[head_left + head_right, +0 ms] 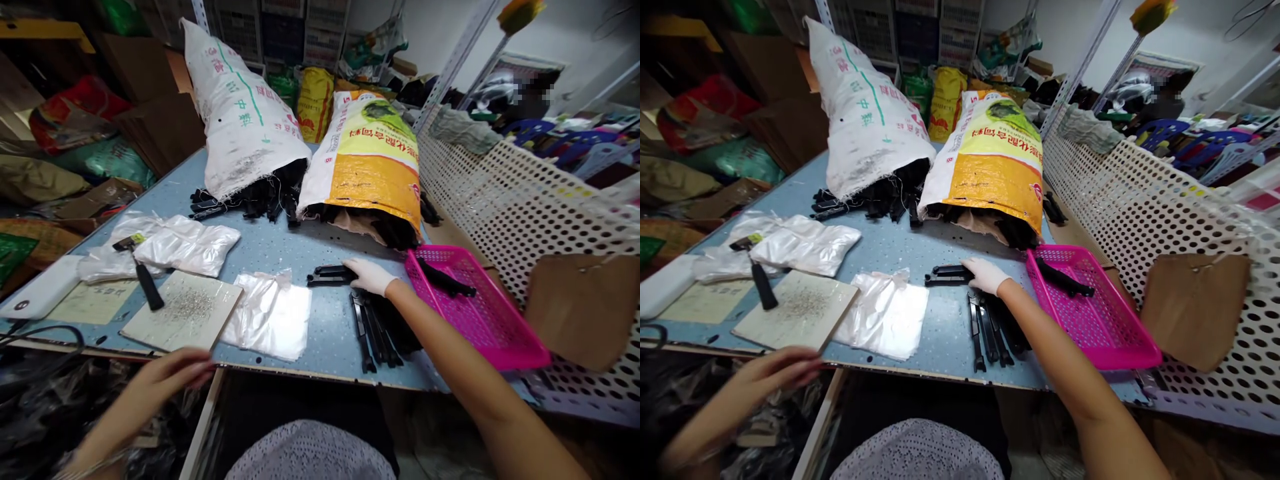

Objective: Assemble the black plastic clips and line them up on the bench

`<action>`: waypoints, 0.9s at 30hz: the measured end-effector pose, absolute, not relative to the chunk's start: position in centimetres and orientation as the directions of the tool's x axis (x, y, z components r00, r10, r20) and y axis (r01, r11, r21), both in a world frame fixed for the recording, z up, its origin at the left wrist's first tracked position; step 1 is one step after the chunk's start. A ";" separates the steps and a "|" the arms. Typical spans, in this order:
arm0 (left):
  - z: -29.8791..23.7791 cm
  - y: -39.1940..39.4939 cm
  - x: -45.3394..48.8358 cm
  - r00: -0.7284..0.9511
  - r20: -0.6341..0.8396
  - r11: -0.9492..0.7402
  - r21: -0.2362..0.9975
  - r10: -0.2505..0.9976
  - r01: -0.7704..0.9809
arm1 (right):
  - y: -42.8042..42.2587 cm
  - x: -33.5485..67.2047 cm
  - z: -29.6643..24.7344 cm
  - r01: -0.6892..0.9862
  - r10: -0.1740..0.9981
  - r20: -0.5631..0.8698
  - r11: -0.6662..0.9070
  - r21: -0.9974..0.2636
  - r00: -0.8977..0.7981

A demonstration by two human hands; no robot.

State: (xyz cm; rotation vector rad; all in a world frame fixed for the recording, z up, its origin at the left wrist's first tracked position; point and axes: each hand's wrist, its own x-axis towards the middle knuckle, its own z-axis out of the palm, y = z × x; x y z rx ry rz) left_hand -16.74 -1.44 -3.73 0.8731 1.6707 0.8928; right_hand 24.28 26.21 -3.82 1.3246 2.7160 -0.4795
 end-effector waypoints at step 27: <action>-7.7 6.3 -5.1 0.159 0.422 -0.412 0.618 0.892 0.669 | 6.4 18.6 -3.4 -0.116 0.471 -0.667 -0.856 -0.504 -0.578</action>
